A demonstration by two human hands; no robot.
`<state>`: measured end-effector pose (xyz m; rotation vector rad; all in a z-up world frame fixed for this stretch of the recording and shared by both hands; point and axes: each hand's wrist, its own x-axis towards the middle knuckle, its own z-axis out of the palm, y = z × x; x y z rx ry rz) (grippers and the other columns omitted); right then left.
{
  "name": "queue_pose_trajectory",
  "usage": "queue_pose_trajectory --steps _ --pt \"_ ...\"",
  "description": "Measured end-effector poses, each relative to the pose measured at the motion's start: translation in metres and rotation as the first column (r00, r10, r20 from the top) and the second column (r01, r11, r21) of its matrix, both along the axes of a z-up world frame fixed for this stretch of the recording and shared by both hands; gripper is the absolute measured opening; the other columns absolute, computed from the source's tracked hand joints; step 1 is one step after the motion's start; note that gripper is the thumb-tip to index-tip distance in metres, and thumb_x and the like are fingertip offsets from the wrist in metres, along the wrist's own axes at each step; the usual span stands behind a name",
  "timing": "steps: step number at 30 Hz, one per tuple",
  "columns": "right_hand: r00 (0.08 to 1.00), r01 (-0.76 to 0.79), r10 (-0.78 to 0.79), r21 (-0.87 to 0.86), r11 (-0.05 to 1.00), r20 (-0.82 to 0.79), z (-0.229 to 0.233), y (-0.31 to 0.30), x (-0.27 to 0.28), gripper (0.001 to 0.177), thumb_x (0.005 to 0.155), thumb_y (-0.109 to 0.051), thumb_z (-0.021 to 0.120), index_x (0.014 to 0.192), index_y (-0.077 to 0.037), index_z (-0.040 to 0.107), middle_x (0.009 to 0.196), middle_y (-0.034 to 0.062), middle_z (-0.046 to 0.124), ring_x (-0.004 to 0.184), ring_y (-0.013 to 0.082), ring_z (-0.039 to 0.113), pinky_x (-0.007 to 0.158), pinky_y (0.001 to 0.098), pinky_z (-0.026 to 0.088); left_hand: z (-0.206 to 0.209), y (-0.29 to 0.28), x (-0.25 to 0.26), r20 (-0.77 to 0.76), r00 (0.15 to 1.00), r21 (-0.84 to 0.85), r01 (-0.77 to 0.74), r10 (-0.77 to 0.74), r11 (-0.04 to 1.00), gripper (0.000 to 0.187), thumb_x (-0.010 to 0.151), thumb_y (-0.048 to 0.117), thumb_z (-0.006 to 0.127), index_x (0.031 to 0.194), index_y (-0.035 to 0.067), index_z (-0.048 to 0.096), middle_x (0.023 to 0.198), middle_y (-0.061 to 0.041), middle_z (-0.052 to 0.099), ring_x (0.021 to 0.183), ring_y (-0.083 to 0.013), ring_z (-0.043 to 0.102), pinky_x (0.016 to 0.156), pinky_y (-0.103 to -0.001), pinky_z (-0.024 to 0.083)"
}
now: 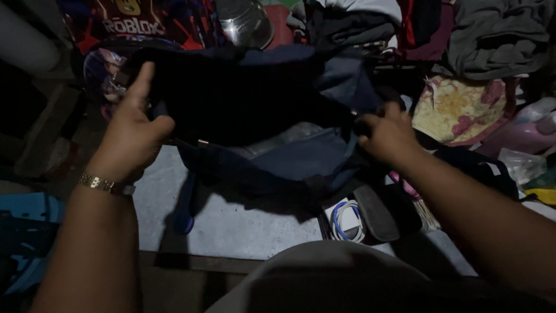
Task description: The person packs a small black pouch with a towel, hairbrush, and charging cable, then places the pouch into a blue duffel bag. They then place several bottles of toiletries and a white cloth into a small dark drawstring bag.
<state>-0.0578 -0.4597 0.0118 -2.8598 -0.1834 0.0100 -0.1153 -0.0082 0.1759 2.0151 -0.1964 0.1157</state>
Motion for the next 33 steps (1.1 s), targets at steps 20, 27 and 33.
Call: queue_pose_trajectory --steps 20,27,33 --pt "0.897 0.249 -0.246 0.879 -0.408 -0.368 0.102 -0.082 0.007 0.027 0.098 -0.005 0.057 0.125 -0.005 0.062 0.138 0.0214 0.049 0.126 0.0301 0.064 0.104 0.0434 0.059 -0.024 0.063 0.026 -0.024 0.993 -0.331 -0.119 0.117 0.936 0.089 0.094 -0.008 0.049 0.176 0.015 0.023 0.135 -0.012 0.065 0.085 -0.0087 0.061 0.07 -0.024 0.054" --pt "0.79 0.538 -0.393 0.839 0.076 -0.471 0.064 -0.06 0.006 0.043 0.103 -0.027 0.048 0.144 -0.021 0.062 0.14 0.0079 0.056 0.121 0.027 0.055 0.09 0.0507 0.048 -0.058 0.044 0.039 0.158 0.968 0.23 -0.227 0.193 0.946 0.078 0.102 0.004 0.07 0.167 0.009 0.027 0.14 -0.015 0.058 0.117 -0.0164 0.058 0.091 -0.026 0.05" --pt "0.906 0.392 -0.35 0.786 0.478 -0.24 0.043 -0.044 0.001 0.053 0.088 -0.024 0.078 0.13 -0.004 0.052 0.113 0.013 0.063 0.092 0.0202 0.062 0.074 0.0332 0.052 -0.07 -0.029 -0.022 0.519 0.78 -0.006 -0.405 0.349 0.914 0.062 0.093 0.001 0.075 0.141 0.003 0.035 0.139 -0.014 0.05 0.126 -0.0206 0.057 0.093 -0.032 0.058"
